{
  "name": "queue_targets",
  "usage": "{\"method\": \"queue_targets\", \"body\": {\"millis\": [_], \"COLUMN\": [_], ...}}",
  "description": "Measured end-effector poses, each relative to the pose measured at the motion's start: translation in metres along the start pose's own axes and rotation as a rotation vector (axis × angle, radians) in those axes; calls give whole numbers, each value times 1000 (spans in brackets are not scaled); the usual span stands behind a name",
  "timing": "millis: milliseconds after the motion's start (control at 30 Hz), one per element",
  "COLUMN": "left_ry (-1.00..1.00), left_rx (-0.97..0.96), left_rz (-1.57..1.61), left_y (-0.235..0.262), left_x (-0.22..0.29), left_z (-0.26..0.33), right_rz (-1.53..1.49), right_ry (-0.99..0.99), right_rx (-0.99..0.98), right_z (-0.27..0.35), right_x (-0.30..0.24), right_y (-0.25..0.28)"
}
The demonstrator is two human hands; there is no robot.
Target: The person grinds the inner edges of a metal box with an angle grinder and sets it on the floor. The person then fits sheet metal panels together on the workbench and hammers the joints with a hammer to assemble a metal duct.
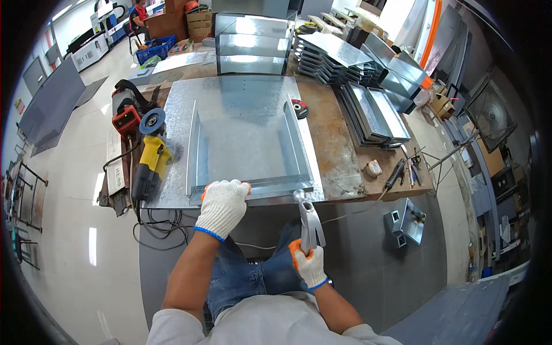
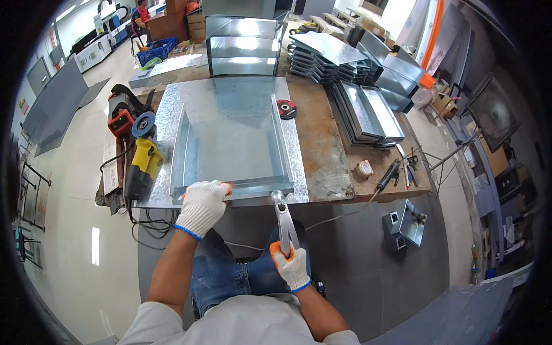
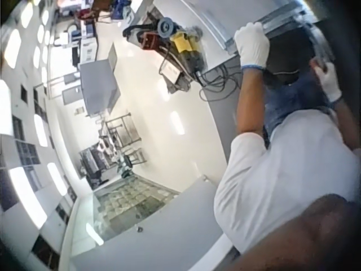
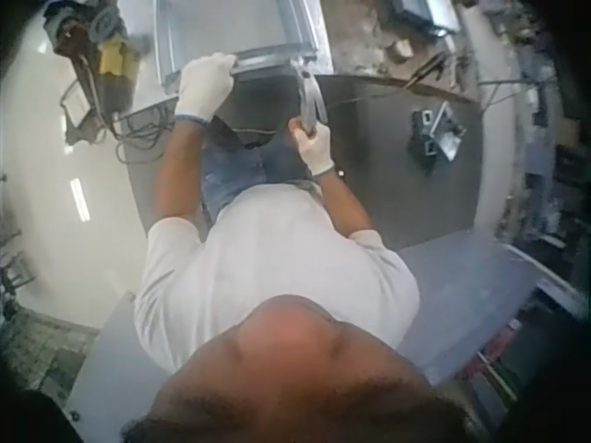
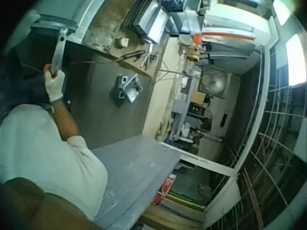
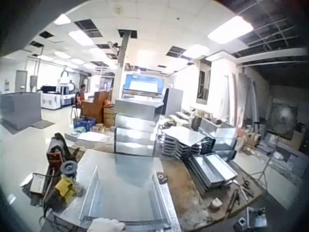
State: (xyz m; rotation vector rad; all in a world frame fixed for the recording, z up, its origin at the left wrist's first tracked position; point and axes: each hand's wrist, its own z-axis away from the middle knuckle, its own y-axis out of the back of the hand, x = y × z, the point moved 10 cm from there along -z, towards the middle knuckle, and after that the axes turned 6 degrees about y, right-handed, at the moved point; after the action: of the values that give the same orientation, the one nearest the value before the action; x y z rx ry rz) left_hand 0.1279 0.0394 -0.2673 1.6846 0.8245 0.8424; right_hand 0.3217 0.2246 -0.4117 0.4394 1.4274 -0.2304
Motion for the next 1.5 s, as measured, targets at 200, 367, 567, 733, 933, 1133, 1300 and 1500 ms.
{"method": "queue_targets", "body": {"millis": [200,367,567,733,933,1133,1300,1500], "left_ry": [27,43,55,99,92,125,106,75], "left_rx": [-41,-91,241,28,0,375,197,428], "left_rz": [-10,4,-102,82,117,295,267,222], "left_y": [-1,-14,16,-19,-13,0,-14,2], "left_x": [-10,-5,14,14,19,11,13,11], "left_z": [-3,-9,5,6,3,16,9,16], "right_rz": [90,51,138,1007,1344,1382,1298,1364], "right_ry": [128,341,399,1126,1355,1403,1433,1339], "right_rx": [-95,-322,-395,-671,-791,-793,-782,-705], "right_z": [6,30,8,8,3,-11,-5,-23], "right_x": [4,-38,-154,-275,-295,-299,-302,-288], "right_y": [-2,-38,-55,-100,-154,-172,-170,-168]}}
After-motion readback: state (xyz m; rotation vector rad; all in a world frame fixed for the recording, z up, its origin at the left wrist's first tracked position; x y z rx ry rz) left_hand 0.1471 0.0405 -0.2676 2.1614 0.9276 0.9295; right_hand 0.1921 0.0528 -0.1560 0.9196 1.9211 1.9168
